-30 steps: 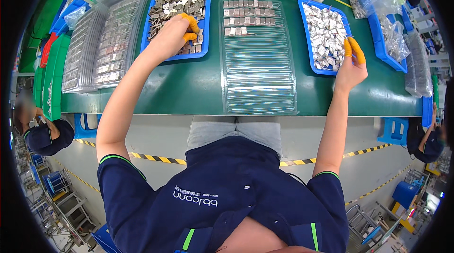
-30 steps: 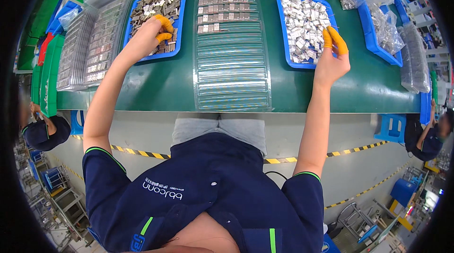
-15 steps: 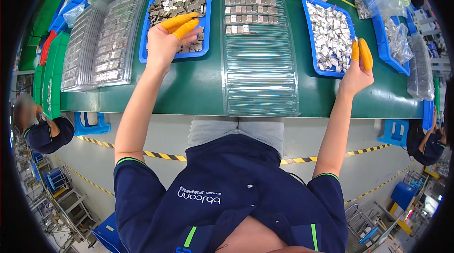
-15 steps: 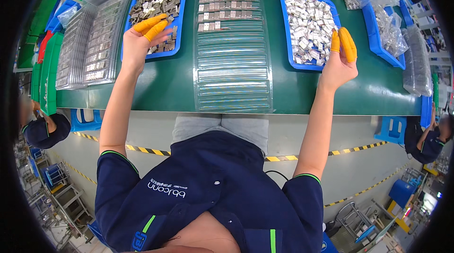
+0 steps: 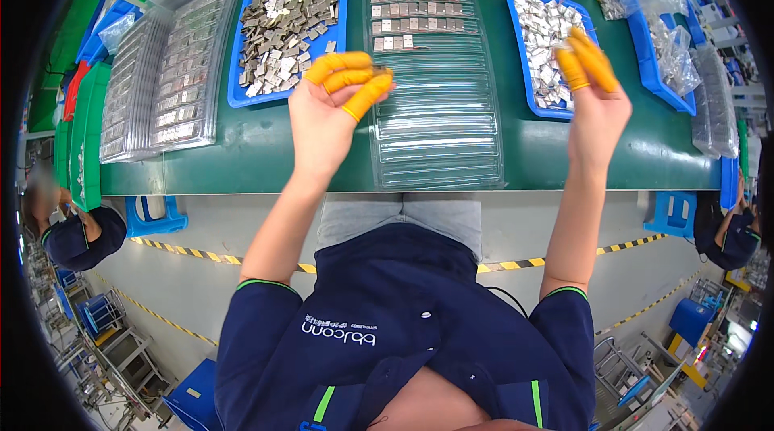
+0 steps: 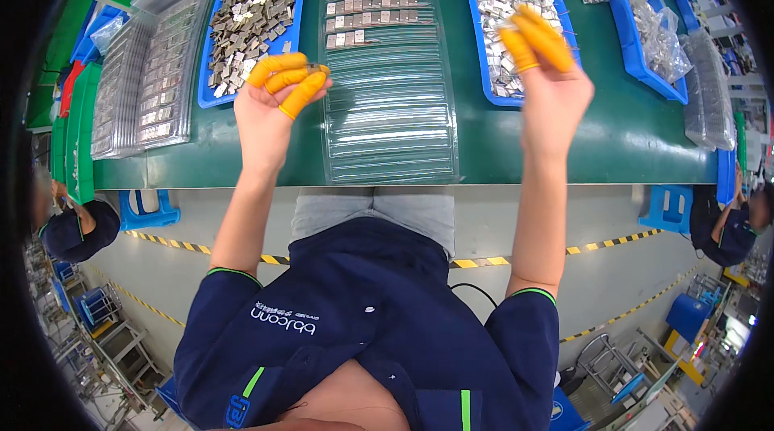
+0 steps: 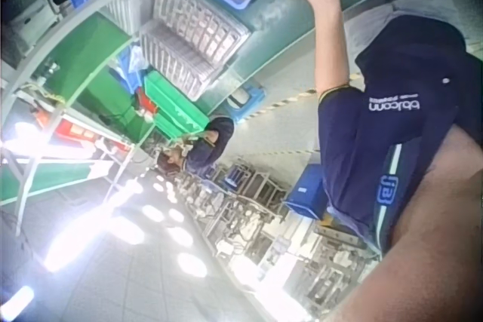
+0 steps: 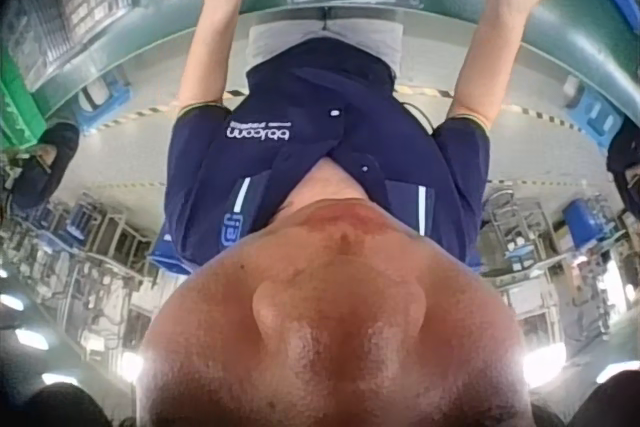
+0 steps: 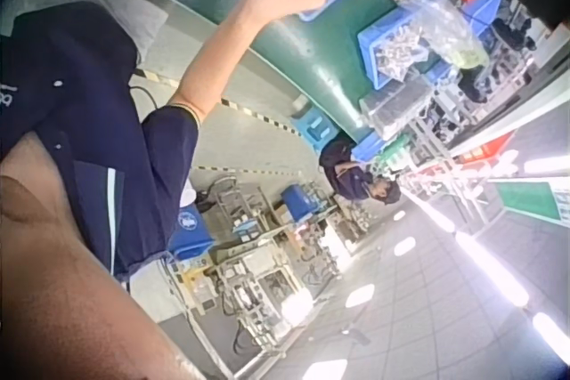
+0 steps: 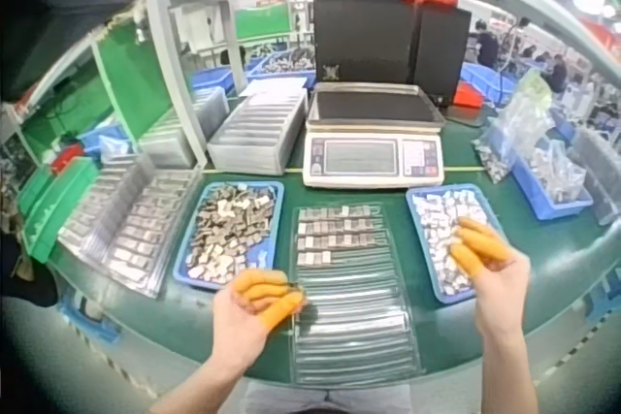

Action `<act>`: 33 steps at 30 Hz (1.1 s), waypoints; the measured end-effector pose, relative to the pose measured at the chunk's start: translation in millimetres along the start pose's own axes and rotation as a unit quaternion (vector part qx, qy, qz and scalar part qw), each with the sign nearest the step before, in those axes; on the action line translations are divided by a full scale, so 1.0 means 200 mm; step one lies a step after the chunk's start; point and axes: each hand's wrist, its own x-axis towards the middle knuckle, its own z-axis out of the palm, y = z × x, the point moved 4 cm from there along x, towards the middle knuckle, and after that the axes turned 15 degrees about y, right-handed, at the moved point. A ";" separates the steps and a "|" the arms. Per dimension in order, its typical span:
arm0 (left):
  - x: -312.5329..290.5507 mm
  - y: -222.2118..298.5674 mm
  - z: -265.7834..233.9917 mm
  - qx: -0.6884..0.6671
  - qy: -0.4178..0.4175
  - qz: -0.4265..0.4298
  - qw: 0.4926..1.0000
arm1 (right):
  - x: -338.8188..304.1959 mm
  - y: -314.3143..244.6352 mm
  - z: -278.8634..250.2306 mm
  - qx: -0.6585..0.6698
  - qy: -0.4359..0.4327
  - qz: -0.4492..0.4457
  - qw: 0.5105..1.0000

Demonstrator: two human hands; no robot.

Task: Manually assemble or inspect small electronic components on a production line.

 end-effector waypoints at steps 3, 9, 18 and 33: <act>-0.08 -0.02 0.04 -0.037 -0.001 -0.011 0.999 | -0.21 -0.02 0.15 -0.001 -0.151 0.118 0.982; -0.19 -0.02 0.05 -0.077 -0.015 -0.019 0.997 | -0.42 -0.02 0.27 -0.034 -0.199 0.100 0.974; -0.22 -0.01 0.04 -0.057 -0.015 -0.001 0.998 | -0.44 -0.03 0.24 -0.117 -0.232 0.050 0.964; -0.22 -0.04 0.05 -0.047 -0.061 -0.022 0.997 | -0.53 -0.01 0.20 -0.006 -0.198 0.119 0.973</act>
